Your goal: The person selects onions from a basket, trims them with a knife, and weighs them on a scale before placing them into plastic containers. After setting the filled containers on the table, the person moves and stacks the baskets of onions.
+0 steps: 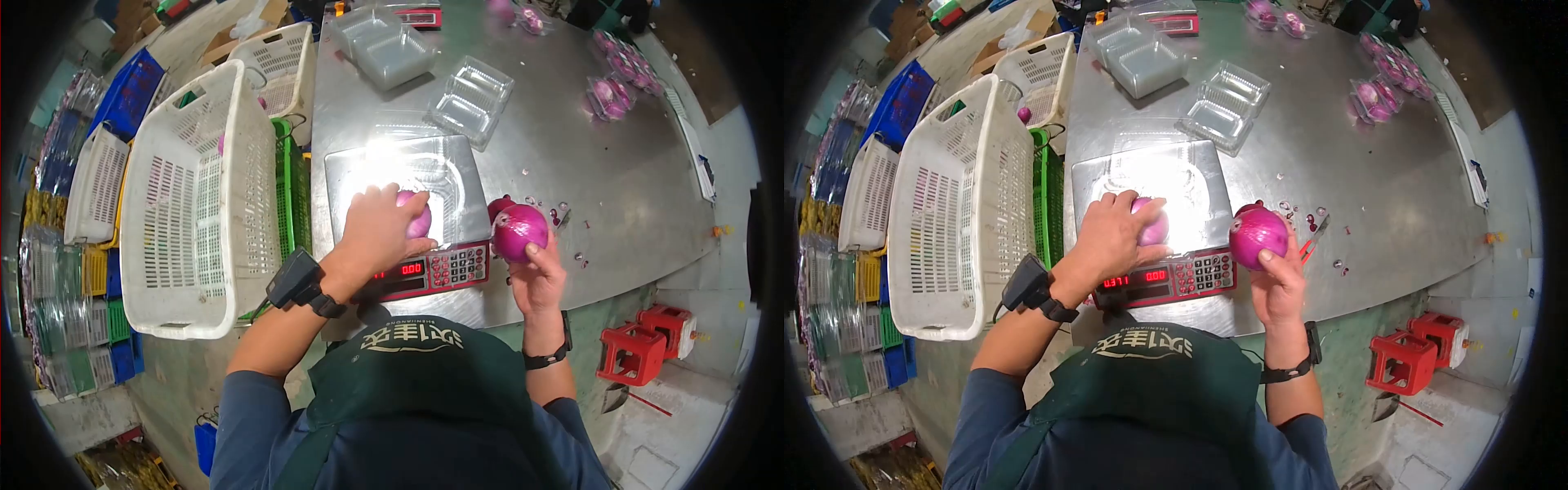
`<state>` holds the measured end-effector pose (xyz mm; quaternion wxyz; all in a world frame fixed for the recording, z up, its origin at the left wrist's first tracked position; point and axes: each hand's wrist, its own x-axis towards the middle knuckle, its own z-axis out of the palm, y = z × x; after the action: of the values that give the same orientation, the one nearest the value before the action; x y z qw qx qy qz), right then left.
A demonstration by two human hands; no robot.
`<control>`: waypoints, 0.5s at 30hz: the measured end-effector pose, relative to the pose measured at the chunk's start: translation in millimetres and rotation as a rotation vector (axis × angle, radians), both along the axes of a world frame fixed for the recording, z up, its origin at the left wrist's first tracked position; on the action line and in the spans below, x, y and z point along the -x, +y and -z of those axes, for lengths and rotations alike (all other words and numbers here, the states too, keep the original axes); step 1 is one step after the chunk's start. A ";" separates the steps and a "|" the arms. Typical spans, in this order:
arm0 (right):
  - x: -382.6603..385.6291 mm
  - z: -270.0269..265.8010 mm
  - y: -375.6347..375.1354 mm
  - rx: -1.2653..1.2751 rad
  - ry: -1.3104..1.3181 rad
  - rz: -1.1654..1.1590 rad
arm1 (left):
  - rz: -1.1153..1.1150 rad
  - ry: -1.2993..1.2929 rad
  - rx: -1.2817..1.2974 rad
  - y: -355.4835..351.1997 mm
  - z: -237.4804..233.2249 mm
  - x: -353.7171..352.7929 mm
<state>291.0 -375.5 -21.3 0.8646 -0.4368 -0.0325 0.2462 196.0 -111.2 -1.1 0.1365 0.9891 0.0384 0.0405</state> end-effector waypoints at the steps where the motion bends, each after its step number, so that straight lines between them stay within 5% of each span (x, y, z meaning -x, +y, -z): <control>1: 0.8 -1.1 2.2 -0.004 -0.007 0.009 | 0.009 -0.007 -0.004 -0.5 -1.7 -2.2; 5: 6.4 -7.1 22.8 0.018 -0.009 -0.052 | -0.052 0.102 0.033 3.4 -6.9 -10.9; 15: 3.7 6.7 84.7 0.354 -0.400 -0.084 | 0.078 -0.349 0.306 15.3 21.8 0.5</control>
<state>287.3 -290.9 -28.0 0.7402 -0.6193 -0.1776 0.1926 195.5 -95.8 -22.9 0.2909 0.9356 -0.0184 0.1992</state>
